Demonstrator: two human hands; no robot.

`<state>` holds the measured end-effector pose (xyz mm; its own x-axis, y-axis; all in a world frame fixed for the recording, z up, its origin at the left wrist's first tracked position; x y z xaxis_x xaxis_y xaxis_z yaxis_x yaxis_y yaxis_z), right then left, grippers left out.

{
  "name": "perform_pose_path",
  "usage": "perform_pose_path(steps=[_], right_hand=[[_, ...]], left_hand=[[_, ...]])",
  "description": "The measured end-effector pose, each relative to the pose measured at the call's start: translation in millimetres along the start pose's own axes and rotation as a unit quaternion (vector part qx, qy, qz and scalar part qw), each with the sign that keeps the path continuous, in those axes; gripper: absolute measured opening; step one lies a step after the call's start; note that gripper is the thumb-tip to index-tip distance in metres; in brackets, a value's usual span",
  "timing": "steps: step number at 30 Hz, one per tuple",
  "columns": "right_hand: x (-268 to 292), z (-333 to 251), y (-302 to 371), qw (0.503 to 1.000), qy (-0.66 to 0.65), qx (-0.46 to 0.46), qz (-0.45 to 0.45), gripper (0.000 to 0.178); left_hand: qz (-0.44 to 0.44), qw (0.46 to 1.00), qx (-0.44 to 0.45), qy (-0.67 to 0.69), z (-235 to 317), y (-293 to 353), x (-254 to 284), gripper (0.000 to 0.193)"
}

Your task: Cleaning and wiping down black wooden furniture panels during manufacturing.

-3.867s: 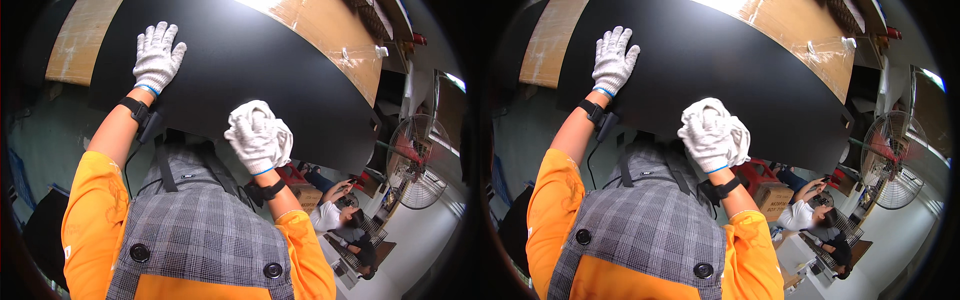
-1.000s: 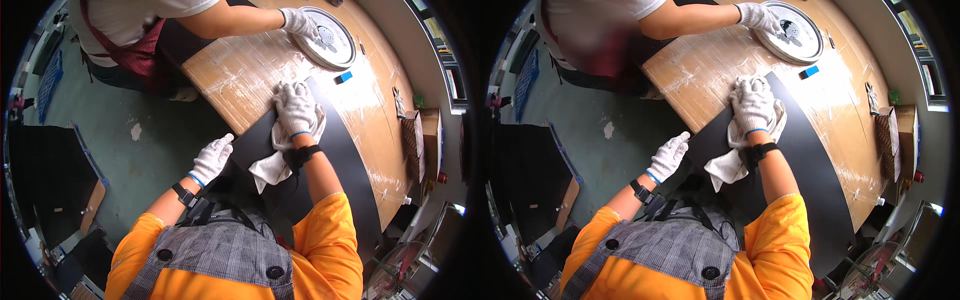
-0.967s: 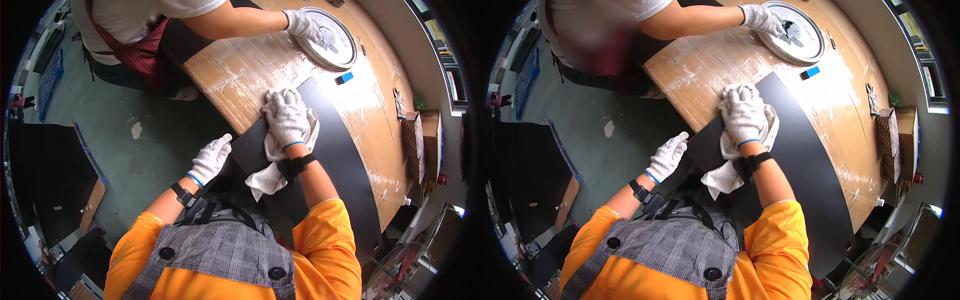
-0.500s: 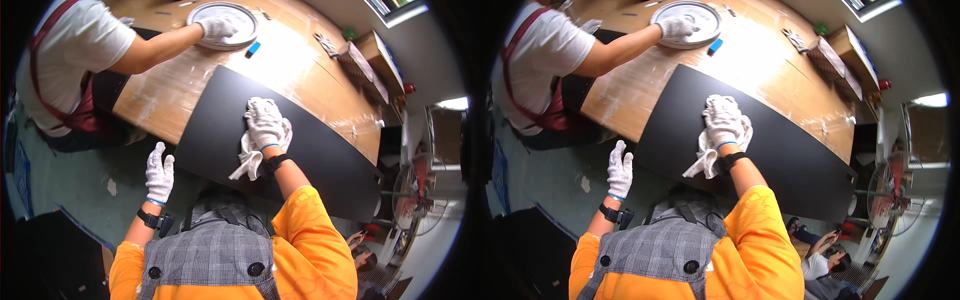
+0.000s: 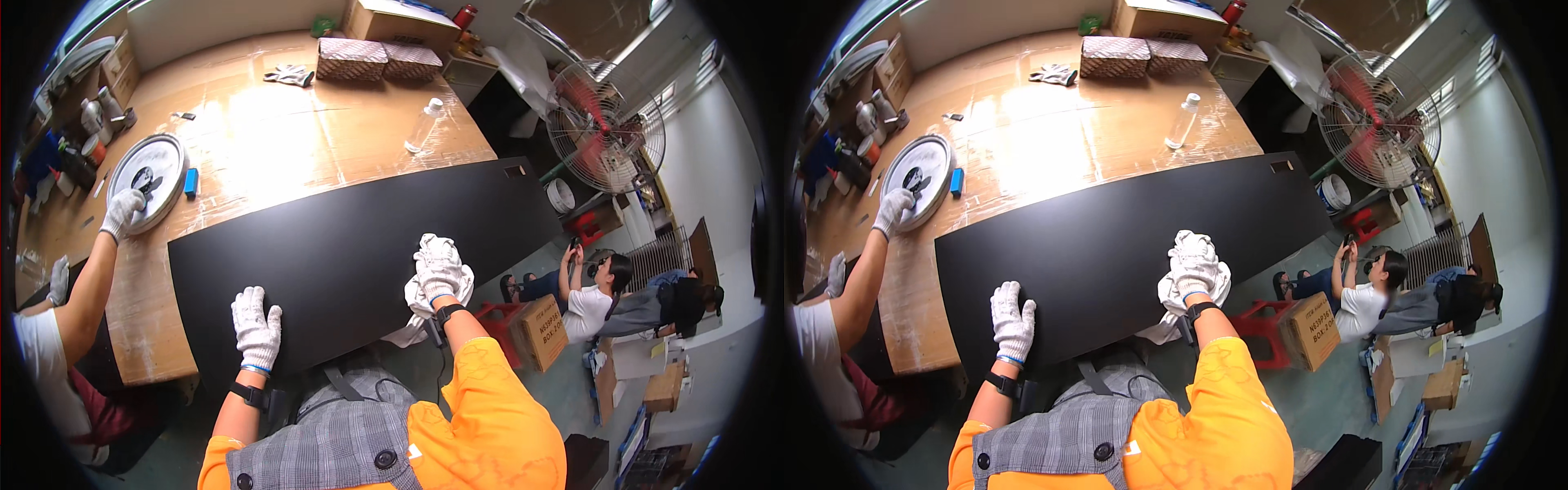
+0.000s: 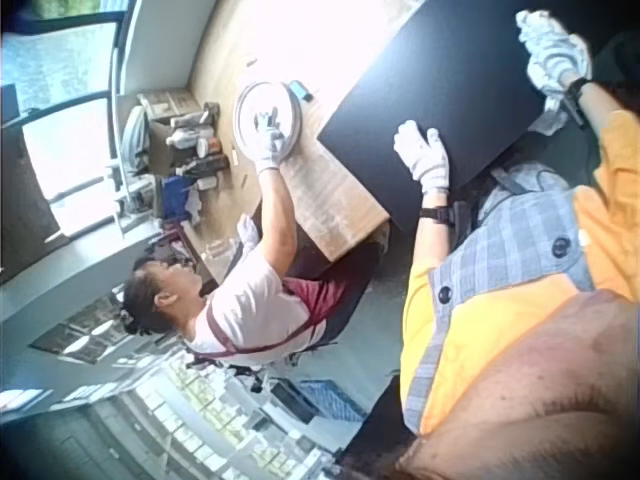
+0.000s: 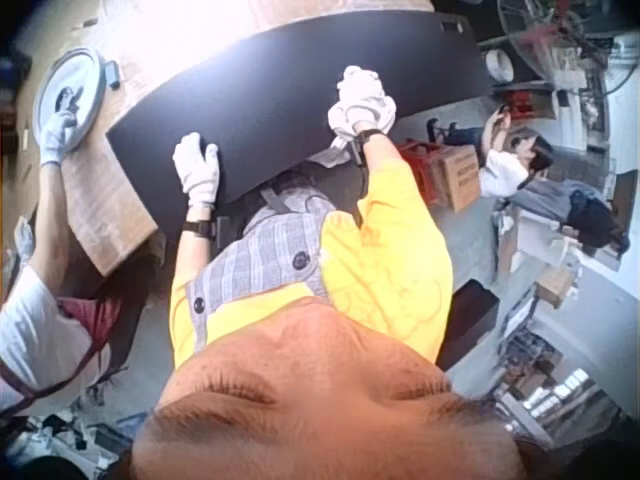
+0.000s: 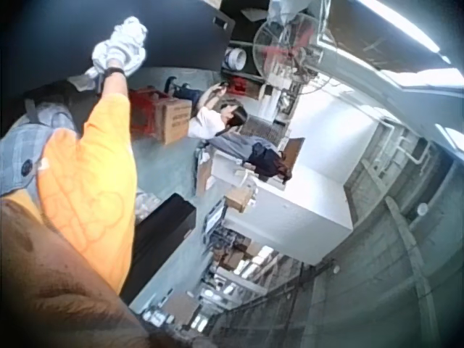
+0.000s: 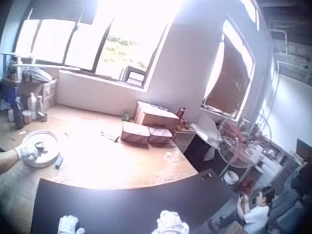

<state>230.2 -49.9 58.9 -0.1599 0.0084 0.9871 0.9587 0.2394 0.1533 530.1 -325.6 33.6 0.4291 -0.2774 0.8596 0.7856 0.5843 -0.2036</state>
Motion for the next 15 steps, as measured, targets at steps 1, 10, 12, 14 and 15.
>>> perform_pose_path(steps=[1, 10, 12, 14, 15], right_hand=[[-14.4, 14.1, -0.9, 0.992, 0.049, 0.008, 0.12, 0.035], [5.0, 21.4, -18.5, 0.977, 0.021, 0.081, 0.195, 0.027], [1.9, 45.1, -50.3, 0.976, 0.009, 0.052, 0.213, 0.03], [-2.4, 82.5, -87.7, 0.979, 0.018, -0.009, 0.201, 0.04], [0.9, 95.5, -104.9, 0.98, 0.017, -0.016, 0.196, 0.04]], left_hand=[[-0.042, 0.998, -0.015, -0.044, 1.9, -3.3, -11.7, 0.052], [-0.074, 0.991, -0.021, -0.107, 3.9, -0.4, -16.4, 0.052], [-0.078, 0.99, -0.024, -0.118, 3.2, 0.2, -17.4, 0.052], [-0.094, 0.985, -0.03, -0.144, 7.6, -0.5, -15.5, 0.053], [-0.098, 0.983, -0.026, -0.155, 6.9, 0.0, -15.4, 0.052]])
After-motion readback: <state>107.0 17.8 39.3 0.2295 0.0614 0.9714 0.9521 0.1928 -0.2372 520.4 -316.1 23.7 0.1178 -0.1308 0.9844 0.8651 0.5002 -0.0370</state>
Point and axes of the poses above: each hand's wrist, its own y-axis away from the middle knuckle, its own x-axis out of the back of the hand, z = x × y, the point moved 3 cm from there along -y, towards the middle knuckle, and after that the axes turned 1 degree about -z, right-handed, at the moved point
